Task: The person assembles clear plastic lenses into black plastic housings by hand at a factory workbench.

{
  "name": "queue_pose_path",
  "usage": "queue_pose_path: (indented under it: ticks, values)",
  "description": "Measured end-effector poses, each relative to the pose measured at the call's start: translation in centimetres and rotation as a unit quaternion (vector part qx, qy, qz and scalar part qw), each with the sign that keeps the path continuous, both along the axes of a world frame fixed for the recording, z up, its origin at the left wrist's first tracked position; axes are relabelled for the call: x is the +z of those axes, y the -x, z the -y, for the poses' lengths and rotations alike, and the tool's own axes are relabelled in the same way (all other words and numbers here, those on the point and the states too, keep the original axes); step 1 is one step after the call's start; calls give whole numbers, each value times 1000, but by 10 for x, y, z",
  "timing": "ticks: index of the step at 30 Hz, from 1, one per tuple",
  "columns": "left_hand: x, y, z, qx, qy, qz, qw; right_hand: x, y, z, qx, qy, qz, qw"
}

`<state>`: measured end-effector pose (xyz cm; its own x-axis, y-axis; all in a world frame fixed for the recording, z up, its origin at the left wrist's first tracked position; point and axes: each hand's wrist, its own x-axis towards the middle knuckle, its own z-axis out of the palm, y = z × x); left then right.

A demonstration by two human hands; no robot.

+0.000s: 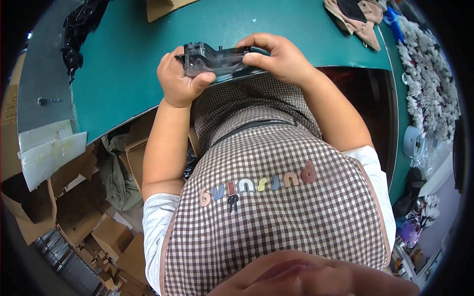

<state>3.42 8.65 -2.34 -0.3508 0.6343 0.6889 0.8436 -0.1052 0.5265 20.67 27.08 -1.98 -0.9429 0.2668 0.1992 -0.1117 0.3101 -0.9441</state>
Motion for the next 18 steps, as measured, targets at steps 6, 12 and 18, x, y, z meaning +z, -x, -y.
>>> queue_pose_path:
  ticks: [6, 12, 18]
  values:
    - [-1, -3, -4, -7, -35, -18, 999, -10, 7, -2, 55, 217, 30, 974]
    - [-7, -14, -12, 36, -98, 116, 988, -7, 16, 15, -109, -134, -105, 979]
    - [-11, -19, -11, 99, -95, 205, 969, 2, 22, 21, -136, -142, -42, 980]
